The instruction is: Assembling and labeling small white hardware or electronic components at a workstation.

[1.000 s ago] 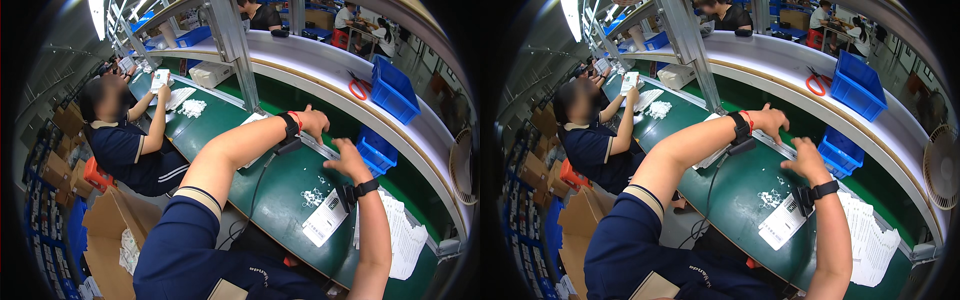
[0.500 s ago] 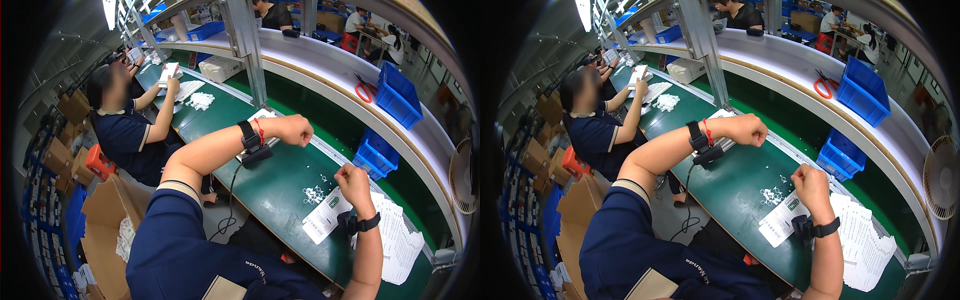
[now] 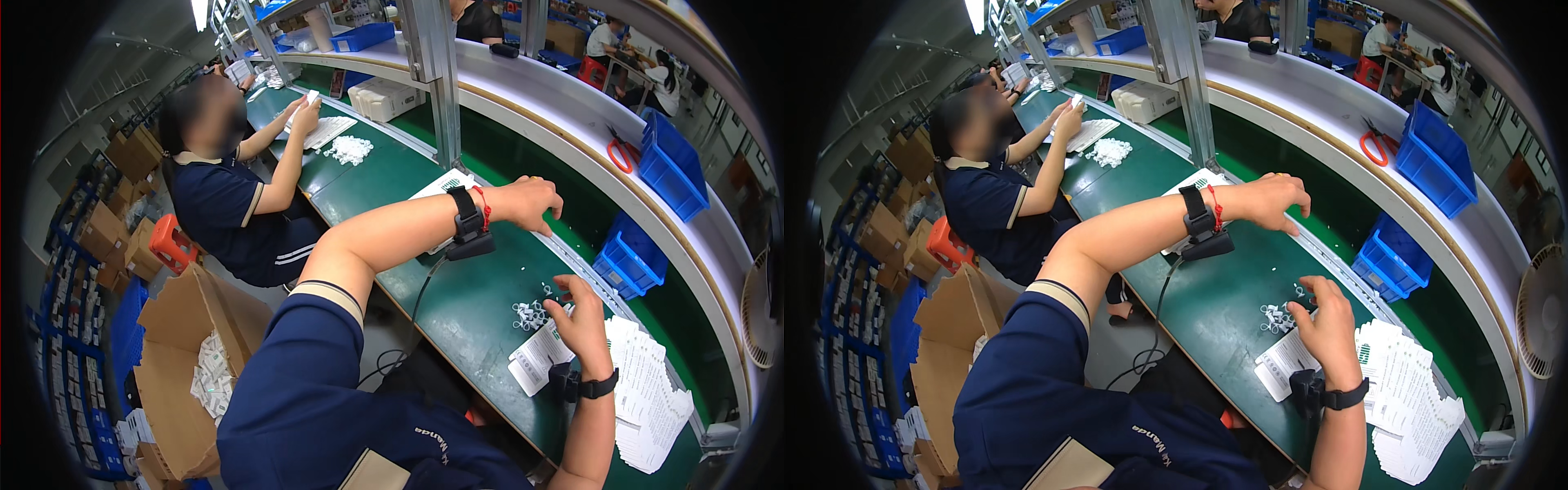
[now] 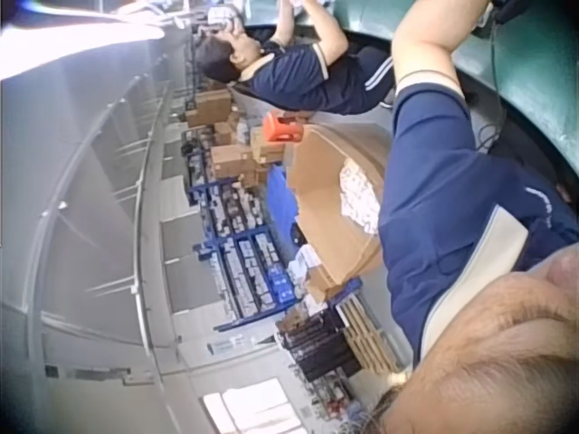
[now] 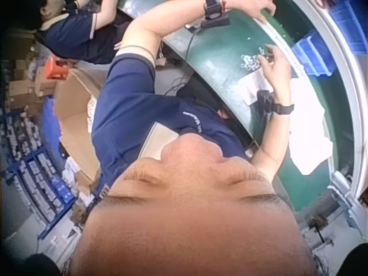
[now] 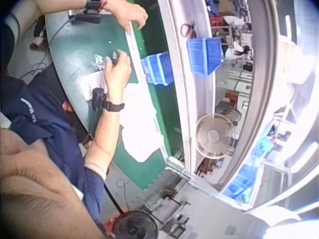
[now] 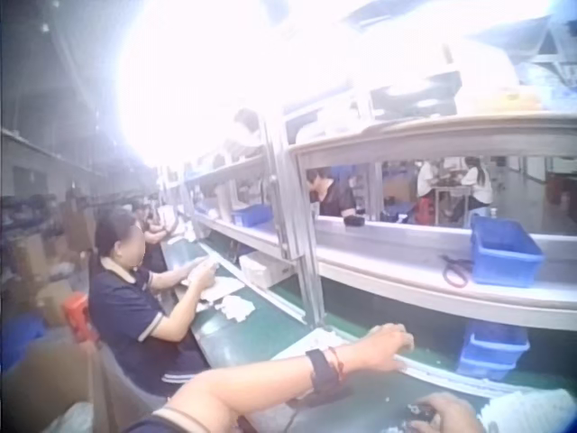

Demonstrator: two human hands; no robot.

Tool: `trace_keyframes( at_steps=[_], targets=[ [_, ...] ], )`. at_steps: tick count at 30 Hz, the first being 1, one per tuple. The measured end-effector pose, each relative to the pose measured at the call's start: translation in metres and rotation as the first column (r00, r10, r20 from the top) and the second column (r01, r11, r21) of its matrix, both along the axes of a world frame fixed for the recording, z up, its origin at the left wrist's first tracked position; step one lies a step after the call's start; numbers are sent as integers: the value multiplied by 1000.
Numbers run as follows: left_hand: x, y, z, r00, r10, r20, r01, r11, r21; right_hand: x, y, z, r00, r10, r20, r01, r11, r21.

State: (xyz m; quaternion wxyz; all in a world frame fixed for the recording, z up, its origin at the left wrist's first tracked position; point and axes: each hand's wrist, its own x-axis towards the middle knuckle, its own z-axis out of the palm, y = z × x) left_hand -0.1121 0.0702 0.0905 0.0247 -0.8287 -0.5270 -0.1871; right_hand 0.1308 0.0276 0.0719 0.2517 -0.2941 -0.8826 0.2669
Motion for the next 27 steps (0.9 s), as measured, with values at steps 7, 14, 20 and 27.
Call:
trace_keyframes(
  at_steps=[7,14,20,27],
  targets=[
    [-40,-71,24,988,-34,152,49,994,-96,11,2,3,999,17,-41,-18,999,-41],
    [-96,-300,62,764,645,-17,-600,700,-388,3,-11,25,986,158,55,-156,987,-35],
    [-78,-314,58,830,552,73,-513,809,-288,-15,-21,24,967,255,11,-256,966,40],
    [-82,-266,52,900,415,133,-378,895,-236,11,-26,23,987,158,23,-159,985,66]
  ],
)
